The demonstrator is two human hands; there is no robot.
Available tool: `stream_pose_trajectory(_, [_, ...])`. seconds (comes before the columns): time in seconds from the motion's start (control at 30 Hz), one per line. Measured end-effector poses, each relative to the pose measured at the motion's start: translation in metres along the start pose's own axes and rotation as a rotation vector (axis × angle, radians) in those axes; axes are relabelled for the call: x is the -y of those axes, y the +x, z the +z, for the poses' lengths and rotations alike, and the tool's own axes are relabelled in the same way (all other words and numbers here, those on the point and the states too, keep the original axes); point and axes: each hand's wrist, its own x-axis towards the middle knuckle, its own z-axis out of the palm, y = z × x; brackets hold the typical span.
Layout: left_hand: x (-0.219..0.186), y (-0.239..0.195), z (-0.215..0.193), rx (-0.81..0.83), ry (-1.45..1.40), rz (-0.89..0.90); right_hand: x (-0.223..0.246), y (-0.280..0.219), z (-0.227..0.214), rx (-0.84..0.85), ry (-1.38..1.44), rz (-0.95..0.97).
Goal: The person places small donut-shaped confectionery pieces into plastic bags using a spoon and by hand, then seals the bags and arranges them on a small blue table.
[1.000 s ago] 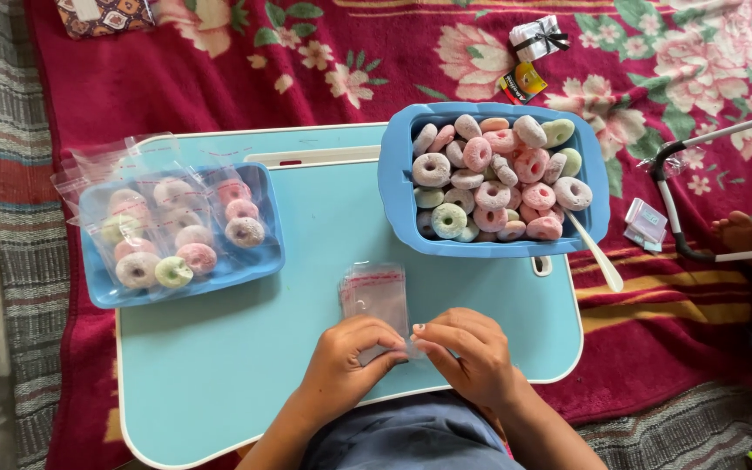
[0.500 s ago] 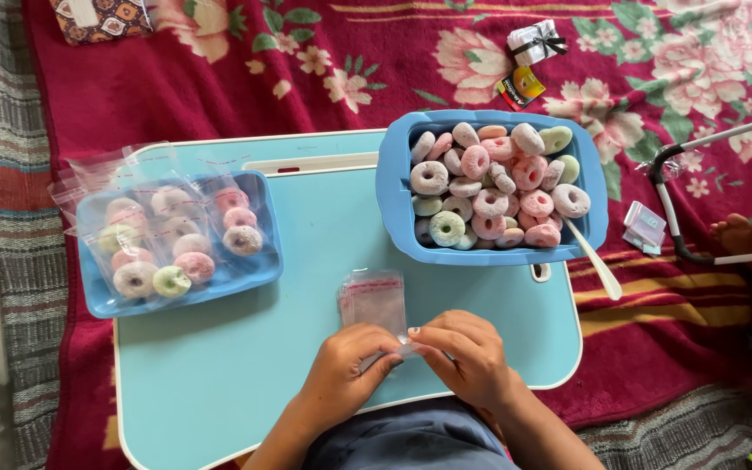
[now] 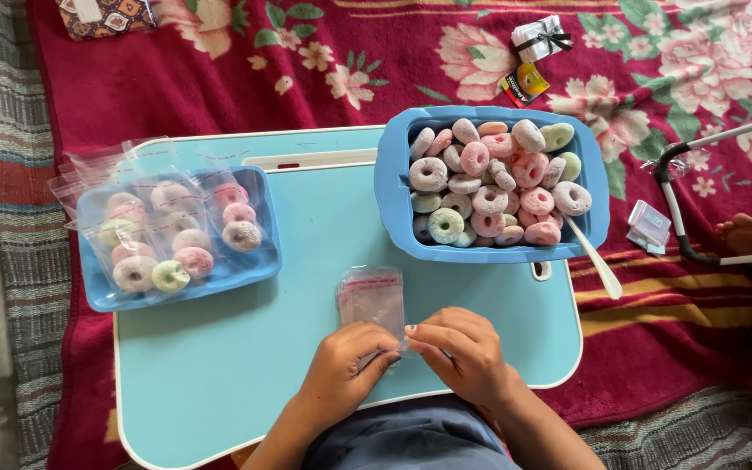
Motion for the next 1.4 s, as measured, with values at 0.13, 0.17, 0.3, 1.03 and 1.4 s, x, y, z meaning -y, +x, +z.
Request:
stream_pose_trajectory(0.13, [-0.001,0.000,0.003,-0.002,-0.002,-0.018,0.000,-0.001,-0.001,-0.006,0.005,0.008])
stream_pose_trajectory(0.17, [-0.001,0.000,0.003,0.000,0.000,-0.014,-0.001,-0.001,-0.002,-0.012,0.004,0.007])
stream_pose_trajectory(0.3, [-0.004,0.002,0.005,-0.010,-0.007,-0.033,-0.002,-0.005,-0.004,-0.026,-0.001,0.019])
stream_pose_trajectory(1.03, [0.000,-0.009,-0.004,-0.265,-0.062,-0.279,-0.111,0.098,-0.103,-0.107,-1.020,0.364])
stream_pose_trajectory(1.4, [-0.007,0.001,-0.016,-0.343,0.046,-0.186,-0.023,0.077,-0.088,-0.159,-0.524,0.099])
